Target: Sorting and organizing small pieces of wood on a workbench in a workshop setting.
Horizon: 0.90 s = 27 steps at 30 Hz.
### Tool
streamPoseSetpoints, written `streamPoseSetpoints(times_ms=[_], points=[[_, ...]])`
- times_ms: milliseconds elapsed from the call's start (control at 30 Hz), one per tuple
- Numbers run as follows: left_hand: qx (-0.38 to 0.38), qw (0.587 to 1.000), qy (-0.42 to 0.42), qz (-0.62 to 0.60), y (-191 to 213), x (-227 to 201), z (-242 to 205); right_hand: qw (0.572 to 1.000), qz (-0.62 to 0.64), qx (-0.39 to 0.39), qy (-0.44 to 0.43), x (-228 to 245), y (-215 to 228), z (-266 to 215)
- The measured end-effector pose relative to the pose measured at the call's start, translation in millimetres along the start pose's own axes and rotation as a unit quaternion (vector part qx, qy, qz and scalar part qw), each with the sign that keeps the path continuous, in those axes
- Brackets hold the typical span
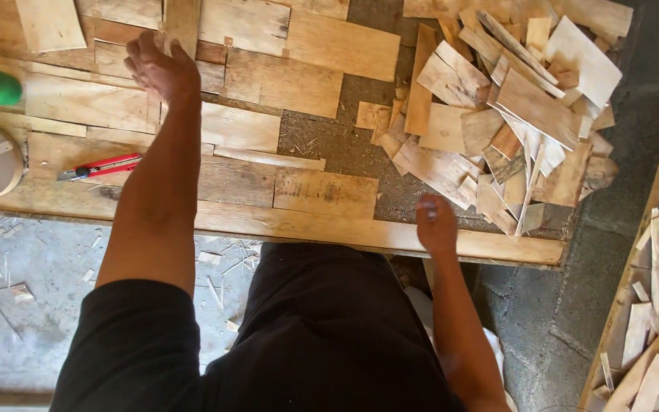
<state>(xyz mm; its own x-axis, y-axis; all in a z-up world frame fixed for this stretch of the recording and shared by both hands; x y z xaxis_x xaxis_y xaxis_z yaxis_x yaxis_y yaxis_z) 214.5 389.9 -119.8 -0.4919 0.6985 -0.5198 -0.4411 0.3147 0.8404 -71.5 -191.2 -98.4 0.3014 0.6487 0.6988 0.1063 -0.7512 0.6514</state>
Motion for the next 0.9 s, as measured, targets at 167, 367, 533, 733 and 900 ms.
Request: streamPoseSetpoints(times_ms=[167, 367, 533, 733, 900], points=[[0.086, 0.98, -0.072, -0.166, -37, -26, -71, 0.95, -0.303, -0.04, 0.062, 40, 51, 32], [0.378, 0.86, -0.11, -0.325, -52, -120, -219, 0.929, -0.363, 0.037, 0.066, 47, 65, 62], [0.535, 0.728, -0.012, -0.429, -115, -165, -328, 0.918, -0.372, 0.023, 0.137, 10, 64, 68], [0.514, 0.733, 0.083, -0.439, -149, -201, -385, 0.869, -0.453, 0.028, 0.198, 36, 78, 37], [0.484, 0.768, 0.165, -0.386, -77, -245, -388, 0.856, -0.428, -0.087, 0.277, 51, 95, 3]])
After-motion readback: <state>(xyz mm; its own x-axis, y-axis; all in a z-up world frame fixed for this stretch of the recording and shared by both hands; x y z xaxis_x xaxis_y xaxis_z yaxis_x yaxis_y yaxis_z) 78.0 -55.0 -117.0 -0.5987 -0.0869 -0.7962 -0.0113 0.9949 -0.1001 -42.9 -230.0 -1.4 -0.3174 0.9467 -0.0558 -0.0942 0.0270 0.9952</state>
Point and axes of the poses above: each hand's wrist, its own z-axis towards the middle knuckle, its own y-axis out of the back of the hand, x = y × z, the point moved 4 cm from there along z, towards the middle knuckle, and after that the axes turned 9 degrees about x, right-handed, at the moved point
